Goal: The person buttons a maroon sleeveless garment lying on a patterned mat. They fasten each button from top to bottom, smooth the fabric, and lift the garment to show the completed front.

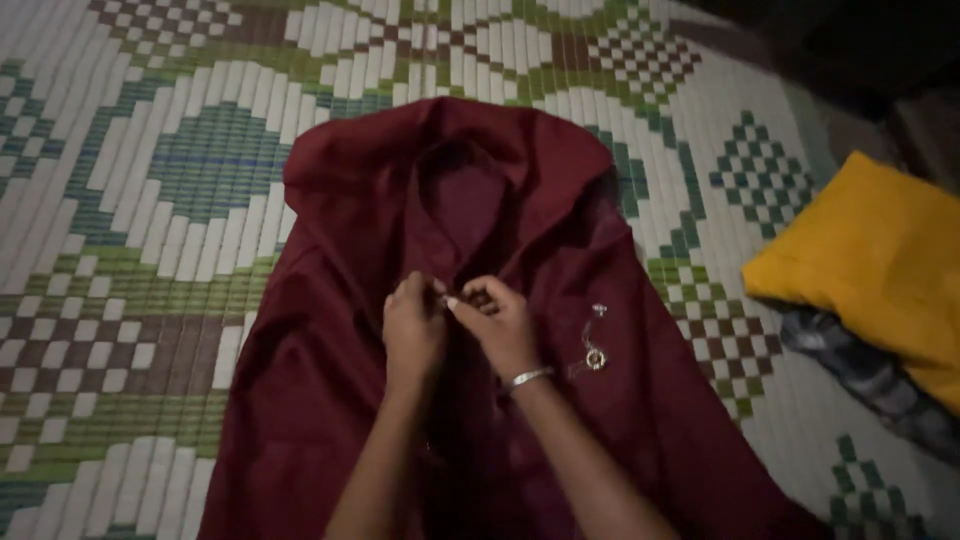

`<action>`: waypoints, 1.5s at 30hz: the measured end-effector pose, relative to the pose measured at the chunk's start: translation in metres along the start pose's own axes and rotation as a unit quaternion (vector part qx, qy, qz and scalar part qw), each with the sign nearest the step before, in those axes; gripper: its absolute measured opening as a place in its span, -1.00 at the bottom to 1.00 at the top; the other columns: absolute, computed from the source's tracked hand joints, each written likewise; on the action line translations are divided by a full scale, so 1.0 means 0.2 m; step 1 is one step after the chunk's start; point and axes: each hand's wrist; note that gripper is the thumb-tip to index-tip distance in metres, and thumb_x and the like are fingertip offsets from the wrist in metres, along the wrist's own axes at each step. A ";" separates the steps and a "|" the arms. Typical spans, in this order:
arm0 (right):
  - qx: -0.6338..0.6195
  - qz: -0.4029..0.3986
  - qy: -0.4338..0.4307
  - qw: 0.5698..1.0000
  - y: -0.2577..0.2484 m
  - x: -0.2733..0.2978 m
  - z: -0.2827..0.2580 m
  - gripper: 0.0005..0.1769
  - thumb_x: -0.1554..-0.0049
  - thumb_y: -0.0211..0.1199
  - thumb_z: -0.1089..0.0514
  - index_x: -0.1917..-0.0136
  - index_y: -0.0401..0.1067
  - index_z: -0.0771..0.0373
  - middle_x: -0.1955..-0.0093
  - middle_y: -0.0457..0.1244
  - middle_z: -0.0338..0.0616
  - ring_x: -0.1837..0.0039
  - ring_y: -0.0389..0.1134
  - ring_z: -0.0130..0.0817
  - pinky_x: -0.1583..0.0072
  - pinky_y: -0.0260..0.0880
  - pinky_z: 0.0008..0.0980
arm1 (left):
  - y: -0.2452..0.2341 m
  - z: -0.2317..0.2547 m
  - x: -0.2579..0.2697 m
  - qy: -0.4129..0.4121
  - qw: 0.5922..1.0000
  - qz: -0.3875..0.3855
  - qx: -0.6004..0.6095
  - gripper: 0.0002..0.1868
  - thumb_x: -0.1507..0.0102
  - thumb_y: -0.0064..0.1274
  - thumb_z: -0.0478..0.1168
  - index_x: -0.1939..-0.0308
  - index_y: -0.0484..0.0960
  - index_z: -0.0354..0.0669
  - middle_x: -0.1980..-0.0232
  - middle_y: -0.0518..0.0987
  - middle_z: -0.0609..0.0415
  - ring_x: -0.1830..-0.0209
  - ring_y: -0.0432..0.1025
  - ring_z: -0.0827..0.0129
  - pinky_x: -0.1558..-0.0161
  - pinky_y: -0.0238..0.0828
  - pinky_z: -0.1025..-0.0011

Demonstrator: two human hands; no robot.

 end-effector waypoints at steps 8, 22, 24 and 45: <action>-0.017 -0.009 -0.028 0.999 0.01 -0.01 -0.02 -0.82 -0.10 0.46 0.16 0.16 0.54 0.31 0.31 0.27 -0.41 0.26 0.19 -0.67 0.22 0.20 -0.60 | 0.00 0.05 -0.06 -0.006 0.999 -0.004 -0.033 -0.82 -0.16 0.04 -0.40 0.15 0.60 -0.30 0.09 0.60 -0.16 0.04 0.44 -0.01 -0.03 0.39 0.11; 0.176 0.095 -0.085 0.976 0.16 -0.11 -0.18 -0.84 -0.13 0.30 0.21 0.03 0.52 0.32 0.09 0.43 -0.03 0.17 0.46 -0.25 0.12 0.43 -0.31 | -0.03 -0.03 -0.41 0.193 0.958 -0.059 -0.201 -0.70 0.01 0.11 -0.46 0.22 0.46 -0.35 0.14 0.49 -0.22 0.09 0.36 -0.12 0.02 0.33 0.05; 0.241 0.123 -0.112 0.956 0.20 -0.13 -0.21 -0.85 -0.23 0.25 0.16 0.01 0.47 0.30 0.11 0.40 0.01 0.09 0.45 -0.10 0.07 0.41 -0.20 | -0.03 -0.05 -0.43 0.242 0.951 -0.023 -0.189 -0.71 0.00 0.16 -0.44 0.25 0.44 -0.33 0.21 0.45 -0.25 0.16 0.32 -0.16 0.11 0.31 0.02; 0.374 0.153 -0.089 0.910 0.29 -0.19 -0.11 -0.81 -0.24 0.13 0.09 -0.03 0.41 0.23 0.09 0.37 0.07 0.09 0.39 0.14 0.10 0.33 0.03 | -0.05 -0.20 -0.74 0.208 0.965 -0.161 -0.015 -0.78 -0.05 -0.02 -0.52 0.26 0.52 -0.23 0.21 0.56 -0.18 0.09 0.40 -0.15 0.02 0.31 0.04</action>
Point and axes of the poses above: each hand's wrist, its own x-axis away from the middle knuckle, its own y-axis out of the palm, z = x × y
